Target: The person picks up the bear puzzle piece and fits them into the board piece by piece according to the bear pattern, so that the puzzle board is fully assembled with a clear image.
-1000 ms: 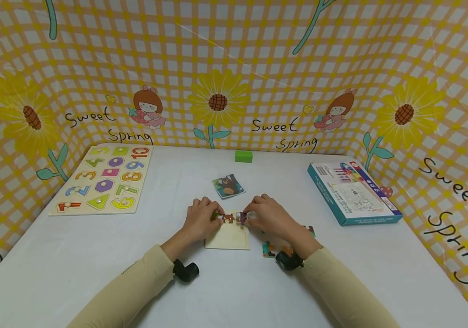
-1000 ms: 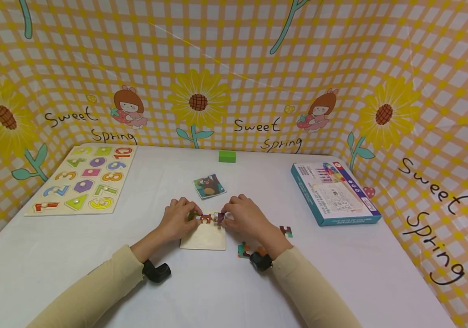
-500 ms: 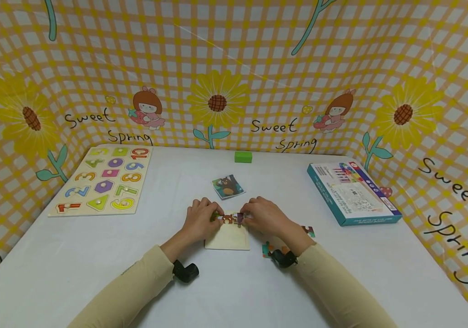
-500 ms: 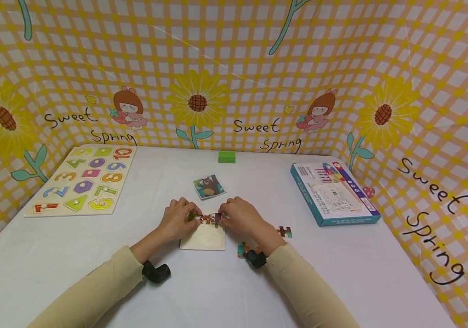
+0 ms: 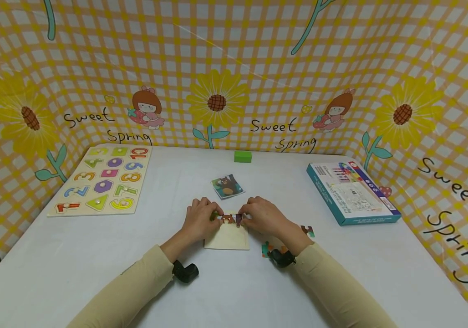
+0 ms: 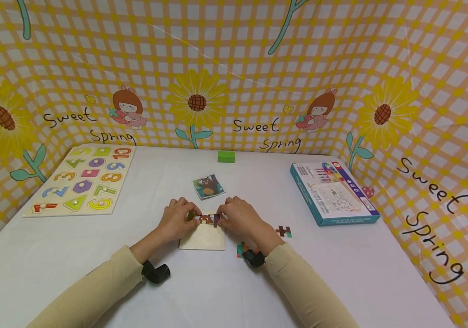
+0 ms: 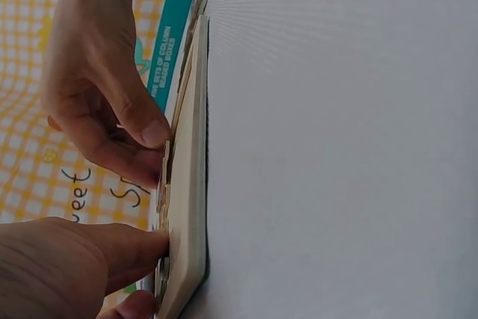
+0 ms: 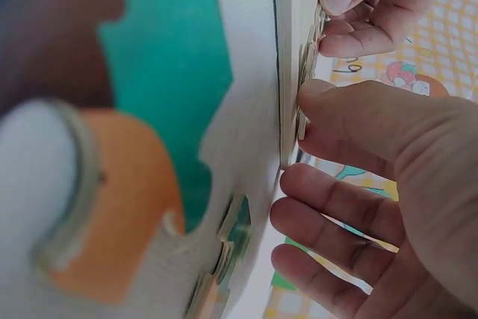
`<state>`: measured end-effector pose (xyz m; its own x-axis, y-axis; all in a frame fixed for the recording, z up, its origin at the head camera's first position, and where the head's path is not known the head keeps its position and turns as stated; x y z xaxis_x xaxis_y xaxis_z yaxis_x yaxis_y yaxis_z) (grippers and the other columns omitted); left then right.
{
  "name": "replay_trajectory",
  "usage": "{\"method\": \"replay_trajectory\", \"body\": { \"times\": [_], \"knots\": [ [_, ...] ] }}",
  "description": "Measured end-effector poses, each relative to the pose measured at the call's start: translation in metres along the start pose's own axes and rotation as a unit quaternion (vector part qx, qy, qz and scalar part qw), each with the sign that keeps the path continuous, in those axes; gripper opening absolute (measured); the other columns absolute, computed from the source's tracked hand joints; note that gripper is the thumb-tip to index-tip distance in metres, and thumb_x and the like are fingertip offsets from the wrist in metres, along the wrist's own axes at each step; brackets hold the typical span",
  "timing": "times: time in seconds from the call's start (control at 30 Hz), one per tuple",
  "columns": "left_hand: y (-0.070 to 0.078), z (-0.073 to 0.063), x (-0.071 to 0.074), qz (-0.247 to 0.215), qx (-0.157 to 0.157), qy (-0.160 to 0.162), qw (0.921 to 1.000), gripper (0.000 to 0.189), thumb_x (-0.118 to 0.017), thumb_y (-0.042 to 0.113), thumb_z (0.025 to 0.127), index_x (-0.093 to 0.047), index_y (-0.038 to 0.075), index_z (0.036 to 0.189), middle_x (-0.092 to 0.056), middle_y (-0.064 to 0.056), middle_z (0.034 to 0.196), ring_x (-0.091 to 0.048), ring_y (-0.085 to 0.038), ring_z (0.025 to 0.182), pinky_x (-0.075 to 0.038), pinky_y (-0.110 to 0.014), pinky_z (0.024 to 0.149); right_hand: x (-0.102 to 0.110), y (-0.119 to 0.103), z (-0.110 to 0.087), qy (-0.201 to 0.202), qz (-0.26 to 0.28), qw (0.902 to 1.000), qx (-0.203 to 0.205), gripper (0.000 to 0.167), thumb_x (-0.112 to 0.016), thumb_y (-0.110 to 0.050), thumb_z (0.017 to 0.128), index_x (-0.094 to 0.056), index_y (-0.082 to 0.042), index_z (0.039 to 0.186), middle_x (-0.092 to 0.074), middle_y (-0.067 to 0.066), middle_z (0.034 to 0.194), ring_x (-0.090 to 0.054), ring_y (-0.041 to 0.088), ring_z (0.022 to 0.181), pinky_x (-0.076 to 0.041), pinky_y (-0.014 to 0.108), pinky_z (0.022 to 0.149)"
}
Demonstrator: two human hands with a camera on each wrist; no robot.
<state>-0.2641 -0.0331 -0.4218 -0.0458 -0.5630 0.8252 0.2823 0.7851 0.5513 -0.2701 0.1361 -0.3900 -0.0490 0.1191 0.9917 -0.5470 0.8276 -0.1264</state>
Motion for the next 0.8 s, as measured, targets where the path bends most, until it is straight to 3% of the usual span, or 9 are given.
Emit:
{"method": "replay_trajectory", "body": {
  "times": [0.37,0.63,0.8],
  "knots": [
    [0.009,0.003,0.000,0.008,-0.006,0.007,0.9999,0.015,-0.071,0.020,0.079,-0.070,0.016,0.094,-0.054,-0.003,0.093,-0.040,-0.022,0.094,-0.030,-0.037,0.078,-0.001,0.001,0.000,0.005,-0.008,0.9999,0.004,0.019,-0.071,-0.021,0.083,-0.073,-0.013,0.099,-0.065,0.003,0.089,-0.054,0.015,0.079,-0.044,0.029,0.068],
    [0.019,0.009,-0.007,-0.003,-0.029,0.007,0.9995,0.014,-0.070,0.025,0.081,-0.071,0.019,0.093,-0.055,-0.002,0.091,-0.040,-0.021,0.092,-0.029,-0.038,0.078,0.000,0.000,0.000,0.006,0.003,0.9999,0.008,0.021,-0.072,-0.024,0.082,-0.073,-0.012,0.100,-0.065,0.002,0.090,-0.053,0.015,0.080,-0.044,0.029,0.070],
    [0.021,0.011,-0.010,-0.003,-0.026,0.004,0.9996,0.014,-0.070,0.027,0.080,-0.071,0.020,0.092,-0.054,-0.001,0.088,-0.040,-0.020,0.089,-0.028,-0.037,0.077,0.000,-0.001,0.000,0.006,0.006,0.9999,0.011,0.022,-0.072,-0.024,0.082,-0.073,-0.012,0.100,-0.065,0.002,0.090,-0.052,0.015,0.080,-0.043,0.028,0.070]
  ]
}}
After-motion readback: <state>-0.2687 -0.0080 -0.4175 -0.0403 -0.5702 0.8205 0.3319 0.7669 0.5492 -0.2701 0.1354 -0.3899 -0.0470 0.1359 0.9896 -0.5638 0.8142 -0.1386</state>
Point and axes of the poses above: each hand's wrist, its own z-axis towards the middle knuckle, its own x-axis out of the back of the hand, y = z × x, the point moved 4 cm from there along z, towards the middle knuckle
